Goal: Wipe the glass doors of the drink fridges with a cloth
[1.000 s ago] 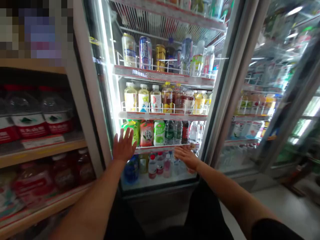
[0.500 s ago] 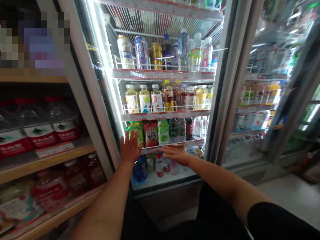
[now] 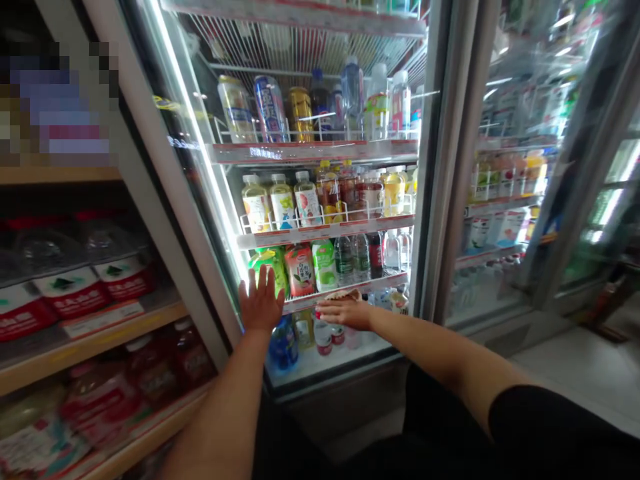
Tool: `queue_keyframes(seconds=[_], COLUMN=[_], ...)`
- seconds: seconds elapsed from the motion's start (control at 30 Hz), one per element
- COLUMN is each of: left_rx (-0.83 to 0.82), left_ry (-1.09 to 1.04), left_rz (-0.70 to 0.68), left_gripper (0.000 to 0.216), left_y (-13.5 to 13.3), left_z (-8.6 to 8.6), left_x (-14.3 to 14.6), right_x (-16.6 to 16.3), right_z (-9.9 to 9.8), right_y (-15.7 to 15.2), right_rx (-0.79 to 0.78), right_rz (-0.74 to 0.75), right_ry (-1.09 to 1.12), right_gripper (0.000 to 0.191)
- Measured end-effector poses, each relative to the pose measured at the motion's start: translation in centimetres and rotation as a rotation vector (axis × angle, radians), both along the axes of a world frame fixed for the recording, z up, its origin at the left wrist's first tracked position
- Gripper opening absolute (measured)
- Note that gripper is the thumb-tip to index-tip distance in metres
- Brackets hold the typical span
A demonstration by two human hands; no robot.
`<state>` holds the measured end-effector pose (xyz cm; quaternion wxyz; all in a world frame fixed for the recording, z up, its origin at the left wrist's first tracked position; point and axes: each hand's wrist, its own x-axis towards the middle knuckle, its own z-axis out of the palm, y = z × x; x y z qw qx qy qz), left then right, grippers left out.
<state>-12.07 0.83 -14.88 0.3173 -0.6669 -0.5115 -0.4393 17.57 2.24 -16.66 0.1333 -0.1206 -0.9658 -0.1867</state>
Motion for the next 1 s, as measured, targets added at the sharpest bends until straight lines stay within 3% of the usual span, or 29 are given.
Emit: queue_keyframes(seconds=[0.2,0.3,0.4,0.53,0.63,0.8,0.87,1.0], left_rx=[0.005,0.001,0.021,0.027,0.032,0.024,0.030,0.011], left_ry=[-0.001,0.003,0.007,0.000,-0.003,-0.012,-0.005,-0.015], left_rz=[0.009,0.007,0.006,0.017,0.008,0.002,0.004,0.005], left_gripper=[0.064,0.064,0.063,0.063,0.063,0.064,0.064,0.065], left_y=[0.1,0.0,0.0,-0.2,-0.4,-0.4,-0.3,-0.2], left_z=[-0.1,0.0,0.0,0.1,0.3,0.3,0.2,0.1], left_x=[-0.1,-0.1,-0.1,0.0,0.1,0.1,0.1,0.0], right_x=[-0.6,-1.1,-2.3,-5.3,-7.6,-8.9,-8.8,-8.9], right_z=[6.6,10.2,14.8,20.7,21.1,19.1,20.4,23.5], right_y=[0.7,0.8,1.4,2.5,2.4,0.6,0.3,0.3], right_rx=[0.138,0.185,0.215,0.254,0.268,0.281,0.302,0.301], right_rz=[-0.116,-0.086,-0.079,-0.118,-0.121,-0.019,-0.080,-0.293], right_ry=[0.434,0.443,0.508,0.873,0.845,0.262,0.307,0.740], right_gripper=[0.055,0.056,0.057,0.059,0.054,0.043,0.049,0.063])
